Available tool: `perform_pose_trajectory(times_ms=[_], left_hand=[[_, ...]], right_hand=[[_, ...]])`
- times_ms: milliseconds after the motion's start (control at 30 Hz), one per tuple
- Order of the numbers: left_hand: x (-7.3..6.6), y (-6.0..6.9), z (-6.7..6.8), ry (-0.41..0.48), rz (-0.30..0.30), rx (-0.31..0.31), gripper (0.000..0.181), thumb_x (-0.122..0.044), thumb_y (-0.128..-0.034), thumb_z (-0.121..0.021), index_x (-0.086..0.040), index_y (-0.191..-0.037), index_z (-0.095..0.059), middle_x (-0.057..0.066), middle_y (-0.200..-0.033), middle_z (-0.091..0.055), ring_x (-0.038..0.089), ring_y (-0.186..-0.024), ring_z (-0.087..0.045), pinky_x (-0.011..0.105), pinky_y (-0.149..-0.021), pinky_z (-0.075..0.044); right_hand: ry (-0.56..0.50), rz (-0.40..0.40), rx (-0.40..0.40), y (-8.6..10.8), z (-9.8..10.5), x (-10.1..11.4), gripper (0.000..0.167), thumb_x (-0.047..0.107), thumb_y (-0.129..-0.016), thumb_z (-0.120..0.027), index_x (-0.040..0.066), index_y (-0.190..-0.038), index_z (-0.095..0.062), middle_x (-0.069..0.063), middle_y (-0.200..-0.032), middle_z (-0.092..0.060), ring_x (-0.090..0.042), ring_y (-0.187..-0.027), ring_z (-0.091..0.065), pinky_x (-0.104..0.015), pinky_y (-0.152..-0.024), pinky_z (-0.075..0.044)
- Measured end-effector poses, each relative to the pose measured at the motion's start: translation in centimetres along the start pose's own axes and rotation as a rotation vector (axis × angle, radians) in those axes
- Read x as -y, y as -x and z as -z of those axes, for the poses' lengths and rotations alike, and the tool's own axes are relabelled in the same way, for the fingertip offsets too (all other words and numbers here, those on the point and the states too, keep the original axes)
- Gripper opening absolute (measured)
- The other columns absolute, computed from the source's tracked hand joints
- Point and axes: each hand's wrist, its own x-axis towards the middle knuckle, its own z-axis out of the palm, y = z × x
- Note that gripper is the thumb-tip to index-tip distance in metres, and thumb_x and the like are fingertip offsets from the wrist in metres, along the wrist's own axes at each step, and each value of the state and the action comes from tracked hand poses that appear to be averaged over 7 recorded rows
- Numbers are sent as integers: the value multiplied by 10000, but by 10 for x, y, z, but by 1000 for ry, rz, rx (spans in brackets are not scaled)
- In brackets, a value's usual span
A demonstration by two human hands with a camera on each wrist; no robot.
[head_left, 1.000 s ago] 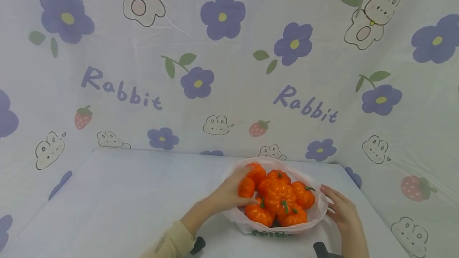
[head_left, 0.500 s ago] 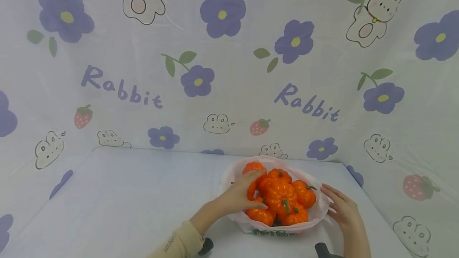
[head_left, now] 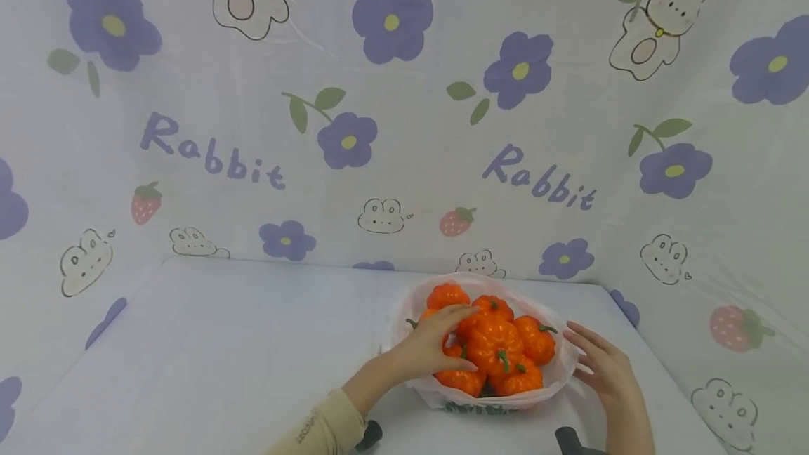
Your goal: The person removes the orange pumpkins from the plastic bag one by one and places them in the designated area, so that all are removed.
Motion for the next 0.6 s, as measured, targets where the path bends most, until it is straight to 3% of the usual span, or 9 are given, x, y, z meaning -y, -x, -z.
perform_pose_trajectory(times_ms=[200, 467, 600], left_hand=[[-1, -4, -3, -1, 10, -3, 830, -389, -794, -788, -312, -1499, -356, -55, -1550, -394, 195, -1394, -442, 373, -1110, -458], [-1, -8, -7, 198, 37, 4, 835, -260, -802, -799, -328, -1501, -347, -22, -1557, -372, 199, -1406, -437, 329, -1109, -442], [1, -10, -10, 239, 30, -10, 840, -229, -799, -800, -392, -1485, -344, -37, -1551, -376, 200, -1408, -432, 339, -1107, -444]], right_hand=[[15, 3, 14, -2, 2, 1, 778, 432, -928, -630, 110, -1541, -276, -155, -1645, -134, -415, -1469, -204, -553, -1208, -234], [33, 8, 22, -6, 1, 2, 797, 466, -915, -637, 119, -1540, -285, -153, -1643, -142, -414, -1463, -209, -561, -1206, -239], [19, 22, 28, -7, 1, 1, 716, 456, -904, -658, 180, -1505, -384, -141, -1638, -173, -372, -1437, -263, -557, -1201, -268]])
